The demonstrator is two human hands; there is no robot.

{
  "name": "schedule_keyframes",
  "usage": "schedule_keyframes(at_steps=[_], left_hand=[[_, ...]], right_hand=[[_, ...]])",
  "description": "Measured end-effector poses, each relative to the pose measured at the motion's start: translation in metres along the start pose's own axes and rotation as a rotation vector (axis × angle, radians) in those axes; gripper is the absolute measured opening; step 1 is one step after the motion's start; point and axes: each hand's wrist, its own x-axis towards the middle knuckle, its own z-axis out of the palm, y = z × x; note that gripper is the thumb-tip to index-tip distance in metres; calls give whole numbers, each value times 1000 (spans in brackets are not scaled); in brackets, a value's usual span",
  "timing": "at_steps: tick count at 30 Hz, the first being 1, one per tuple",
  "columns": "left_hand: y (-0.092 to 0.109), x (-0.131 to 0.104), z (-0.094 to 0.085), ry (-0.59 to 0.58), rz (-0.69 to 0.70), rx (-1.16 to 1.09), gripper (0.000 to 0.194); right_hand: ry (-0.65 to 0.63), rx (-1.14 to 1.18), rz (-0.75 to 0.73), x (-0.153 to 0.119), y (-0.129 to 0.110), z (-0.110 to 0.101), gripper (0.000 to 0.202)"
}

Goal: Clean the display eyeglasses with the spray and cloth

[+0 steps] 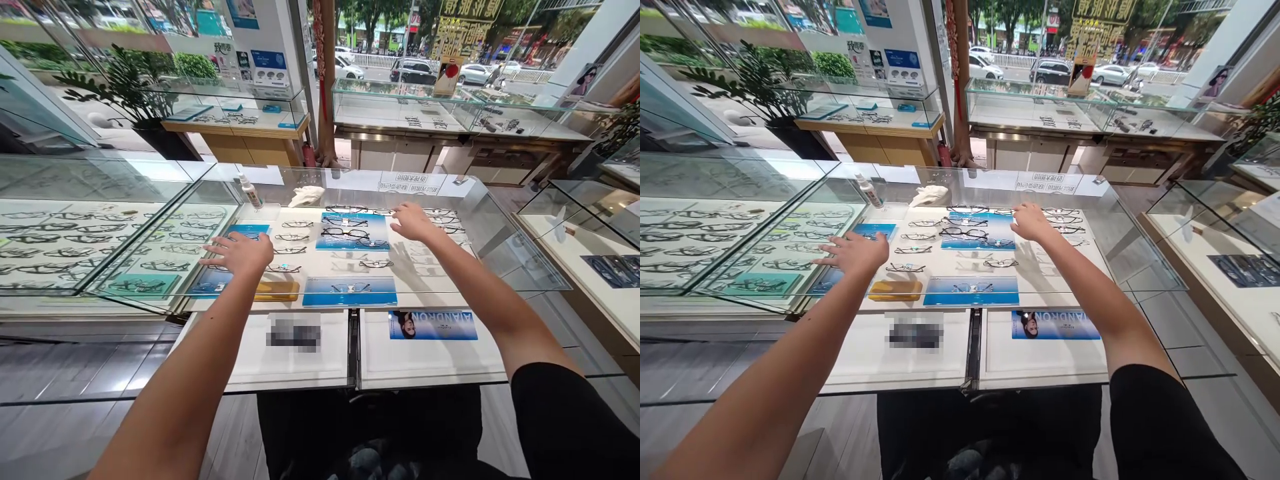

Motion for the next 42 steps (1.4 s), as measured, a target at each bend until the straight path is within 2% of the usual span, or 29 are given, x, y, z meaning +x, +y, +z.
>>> schedule_keyframes(at_steps=[3,7,10,13,16,19,21,23,25,27,30,33,35,38,42], left_hand=[[0,-1,0,6,7,5,97],[0,-1,-1,-7,3,17,97],[1,-1,-2,-28,-5,24,97],[2,-1,-3,-27,-6,24,97],[2,0,-3,-23,-3,22,97],[1,1,-2,-25,11,23,96],[0,3,-1,-21,14,15,95],[-1,5,1,-3,23,-6,94],[-2,7,3,16,31,-30,94],[-3,9,4,22,35,-48,95],[-3,10,5,11,24,-43,96],[-3,10,3,-6,18,-25,97],[-2,9,2,-9,16,-23,97],[-3,6,0,-9,16,-18,97],[-4,2,-2,-24,36,-8,96]], right_hand=[[23,-2,22,2,-7,4,51],[78,16,-5,-6,-17,-8,55],[140,102,-113,-30,-27,-23,60],[143,272,-289,-73,-39,-47,62],[14,466,-437,-127,-54,-74,70],[-264,590,-560,-175,-66,-92,76],[-444,607,-615,-200,-73,-89,82],[-569,579,-597,-219,-77,-74,88],[-624,525,-475,-230,-80,-47,95],[-614,470,-352,-235,-80,-13,100],[-455,408,-267,-226,-77,43,99],[-313,312,-162,-200,-70,93,95],[-240,244,-107,-177,-64,118,92],[-108,153,-83,-139,-57,142,88],[43,97,-61,-89,-53,162,85]])
